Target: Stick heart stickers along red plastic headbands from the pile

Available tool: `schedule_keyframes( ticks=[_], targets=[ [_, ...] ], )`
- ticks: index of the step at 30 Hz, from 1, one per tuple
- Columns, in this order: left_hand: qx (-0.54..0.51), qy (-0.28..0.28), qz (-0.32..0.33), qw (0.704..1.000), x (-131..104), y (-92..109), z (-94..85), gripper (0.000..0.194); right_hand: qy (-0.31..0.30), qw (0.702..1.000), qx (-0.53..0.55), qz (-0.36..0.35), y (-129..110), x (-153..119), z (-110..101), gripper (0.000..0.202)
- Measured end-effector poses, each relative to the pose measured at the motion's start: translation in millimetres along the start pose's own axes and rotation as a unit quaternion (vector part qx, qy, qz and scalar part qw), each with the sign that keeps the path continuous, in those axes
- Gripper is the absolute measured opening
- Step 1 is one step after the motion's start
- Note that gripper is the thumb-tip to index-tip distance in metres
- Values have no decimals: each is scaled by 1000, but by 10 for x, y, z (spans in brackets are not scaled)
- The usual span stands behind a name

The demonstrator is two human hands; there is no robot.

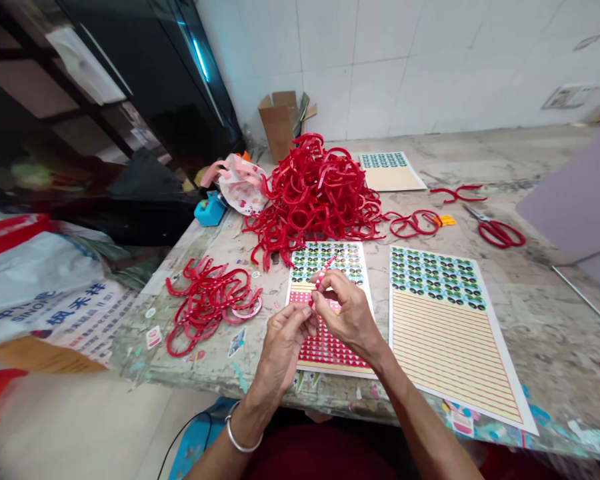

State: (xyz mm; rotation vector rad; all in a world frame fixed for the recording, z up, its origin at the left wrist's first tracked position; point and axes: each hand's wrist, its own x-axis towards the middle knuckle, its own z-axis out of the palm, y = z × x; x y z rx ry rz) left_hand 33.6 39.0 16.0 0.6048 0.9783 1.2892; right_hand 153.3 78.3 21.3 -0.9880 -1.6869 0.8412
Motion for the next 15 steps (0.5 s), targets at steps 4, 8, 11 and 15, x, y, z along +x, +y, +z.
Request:
schedule_keyframes(
  ticks=[4, 8, 11, 15],
  targets=[
    [38, 20, 25, 999, 9, -11, 2, 15, 79, 996, -35, -9, 27, -50, 59, 5],
    [49, 40, 38, 997, 7, -15, 21, 15, 148, 985, -82, -35, 48, -95, 137, 7],
    [53, 46, 43, 997, -1, -18, 34, 15, 168, 980, -95, -41, 63, -105, 171, 8],
    [49, 51, 41, 997, -25, -29, 33, 16, 191, 978, -86, -7, 87, -82, 166, 13]
  ],
)
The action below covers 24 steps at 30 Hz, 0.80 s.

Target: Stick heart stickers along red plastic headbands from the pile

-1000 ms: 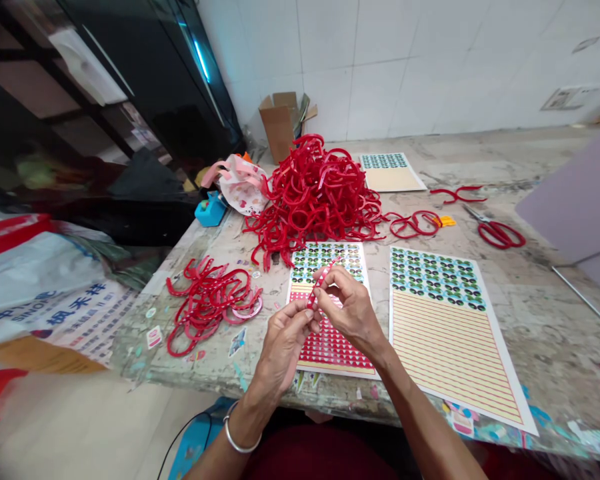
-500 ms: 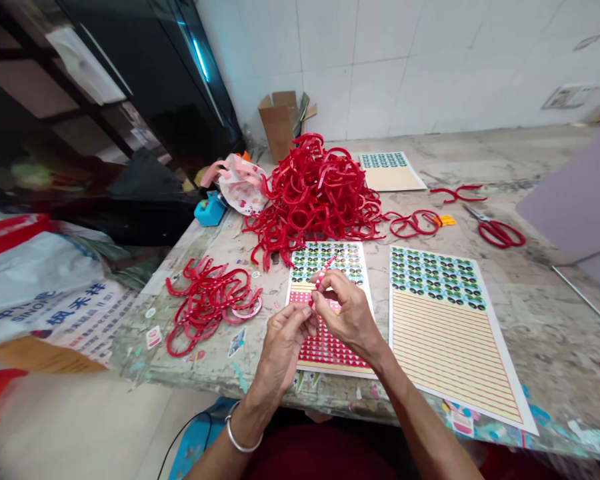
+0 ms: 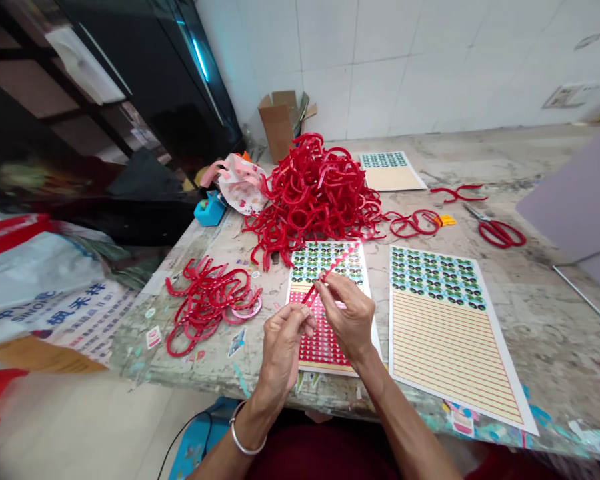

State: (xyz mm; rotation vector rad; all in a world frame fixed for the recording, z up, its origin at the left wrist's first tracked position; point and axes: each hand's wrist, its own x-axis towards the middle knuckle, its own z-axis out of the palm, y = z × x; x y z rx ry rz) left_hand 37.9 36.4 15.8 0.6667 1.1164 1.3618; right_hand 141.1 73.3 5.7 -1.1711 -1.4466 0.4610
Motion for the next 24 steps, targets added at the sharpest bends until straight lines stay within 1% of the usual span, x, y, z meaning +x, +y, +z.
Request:
schedule_keyframes(
  ticks=[3, 6, 12, 14, 16, 20, 24],
  targets=[
    [-3, 1, -9, 1000, -23, -1, -18, 16, -11, 998, 38, 42, 17, 29, -12, 8],
    [-6, -5, -18, 1000, -39, 8, -34, 16, -18, 992, 90, 84, 37, 42, -20, 12],
    [-10, -19, -31, 999, -53, 29, -47, 17, -34, 968, 162, 186, 83, 45, -5, 17],
    [-8, -27, -30, 999, -55, 25, -76, 17, -37, 960, 186, 208, 98, 45, -6, 17],
    [-6, -48, -33, 998, -59, 14, -123, 17, -41, 956, 202, 209, 111, 41, -16, 15],
    [8, -107, -48, 993, -76, -10, -218, 17, -46, 967, 188, 168, 107, 2, -44, 12],
    [21, -141, -47, 989, -76, 2, -239, 17, -60, 970, 184, 146, 54, -76, -49, 11]
  ],
)
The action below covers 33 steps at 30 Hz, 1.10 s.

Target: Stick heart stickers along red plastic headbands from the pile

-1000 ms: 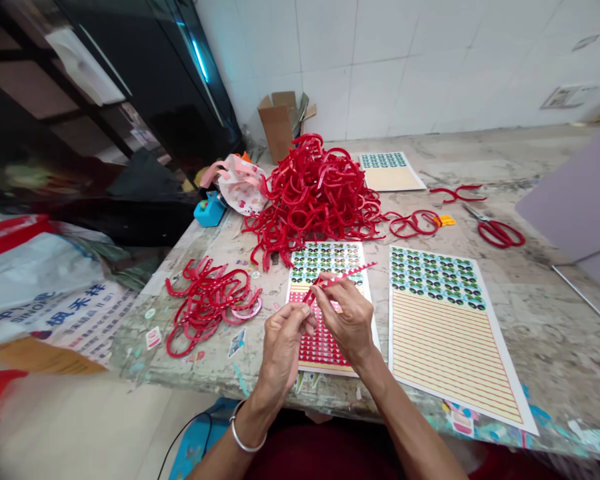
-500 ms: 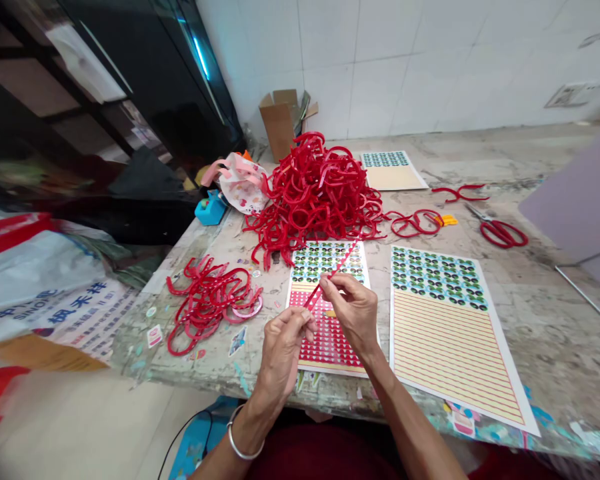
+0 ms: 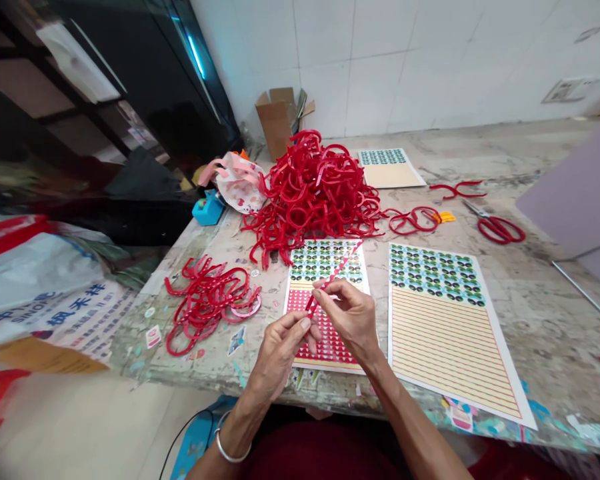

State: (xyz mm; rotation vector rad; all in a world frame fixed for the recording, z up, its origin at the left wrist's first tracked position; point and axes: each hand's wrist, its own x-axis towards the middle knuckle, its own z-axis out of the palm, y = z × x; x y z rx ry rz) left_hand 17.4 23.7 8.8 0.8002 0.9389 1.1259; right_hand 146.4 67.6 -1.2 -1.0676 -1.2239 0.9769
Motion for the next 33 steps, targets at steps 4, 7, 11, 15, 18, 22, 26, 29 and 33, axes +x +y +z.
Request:
schedule_keyframes(
  ticks=[4, 7, 11, 15, 18, 22, 26, 29, 33],
  targets=[
    [17, -37, -2, 999, 23, 83, 6, 20, -22, 1000, -2, 1, -27, -56, 11, 10],
    [21, -73, -19, 997, 24, 146, 1, 23, -39, 999, -28, 12, -50, -41, -15, 11],
    [1, -87, -29, 996, 5, 167, -18, 23, -49, 996, -72, 6, -78, -3, -46, 14],
    [-16, -90, -35, 995, -11, 142, -51, 23, -51, 985, -136, -89, -107, 14, -55, 8],
    [2, -90, -36, 995, -19, 125, -81, 24, -55, 963, -186, -187, -127, 16, -66, 5],
    [62, -84, -20, 994, -21, 111, -107, 21, -46, 936, -235, -257, -147, -10, -72, 10],
    [101, -77, -7, 992, 5, 87, -105, 22, -27, 919, -264, -291, -178, -49, -54, 13],
    [104, -63, 1, 993, 28, 73, -86, 22, -16, 909, -277, -312, -229, -84, -48, 15],
    [92, -55, 8, 994, 24, 79, -54, 21, -8, 897, -298, -326, -341, -158, -69, 18]
  ],
)
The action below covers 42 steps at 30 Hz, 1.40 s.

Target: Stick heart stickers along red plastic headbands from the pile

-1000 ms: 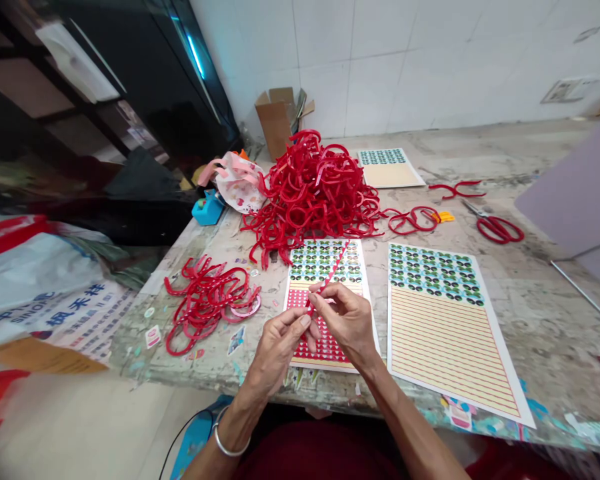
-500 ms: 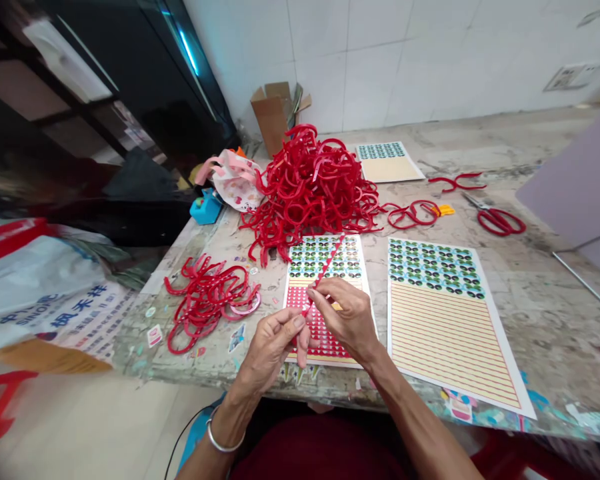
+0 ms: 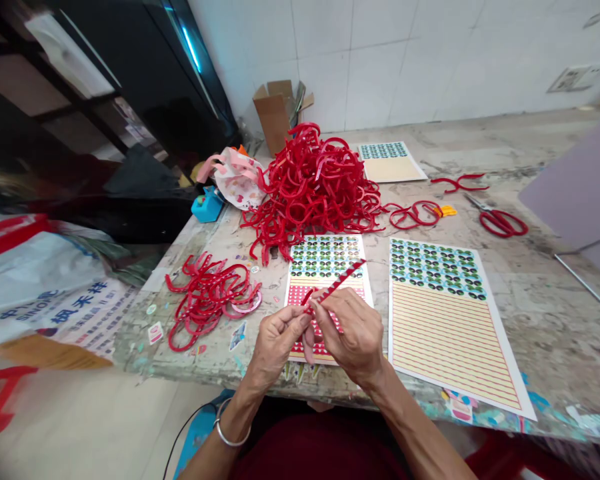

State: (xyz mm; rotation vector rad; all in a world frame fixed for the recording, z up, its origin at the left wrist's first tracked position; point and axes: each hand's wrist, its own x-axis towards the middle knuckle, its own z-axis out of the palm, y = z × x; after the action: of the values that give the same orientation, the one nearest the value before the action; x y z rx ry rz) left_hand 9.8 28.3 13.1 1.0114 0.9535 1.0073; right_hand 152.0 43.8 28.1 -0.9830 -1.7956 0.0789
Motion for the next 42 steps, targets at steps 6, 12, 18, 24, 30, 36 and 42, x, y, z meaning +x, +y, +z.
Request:
schedule_keyframes(
  ticks=[6, 12, 18, 24, 30, 36, 42],
  targets=[
    [-79, -32, -21, 996, -50, 22, 24, 17, -1, 998, -4, 70, -37, 32, -67, 11],
    [-146, -43, -40, 988, -88, 24, 22, 11, -18, 979, 96, 178, 36, 36, 24, 7],
    [-143, -48, -31, 988, -121, 40, 18, 10, -36, 935, 207, 285, 39, -15, 115, 9],
    [-82, -68, -39, 994, -86, 117, 14, 20, -63, 966, 157, 195, 34, -129, 143, 5],
    [10, -43, -28, 999, -54, 93, -10, 29, -68, 982, 107, 140, 78, -195, 150, 12],
    [35, -11, -4, 999, -149, 38, 21, 25, -106, 952, 174, 228, 106, -181, 80, 41],
    [51, -12, 21, 998, -221, -53, -4, 30, -163, 851, 332, 372, 97, -97, 57, 38]
  ],
)
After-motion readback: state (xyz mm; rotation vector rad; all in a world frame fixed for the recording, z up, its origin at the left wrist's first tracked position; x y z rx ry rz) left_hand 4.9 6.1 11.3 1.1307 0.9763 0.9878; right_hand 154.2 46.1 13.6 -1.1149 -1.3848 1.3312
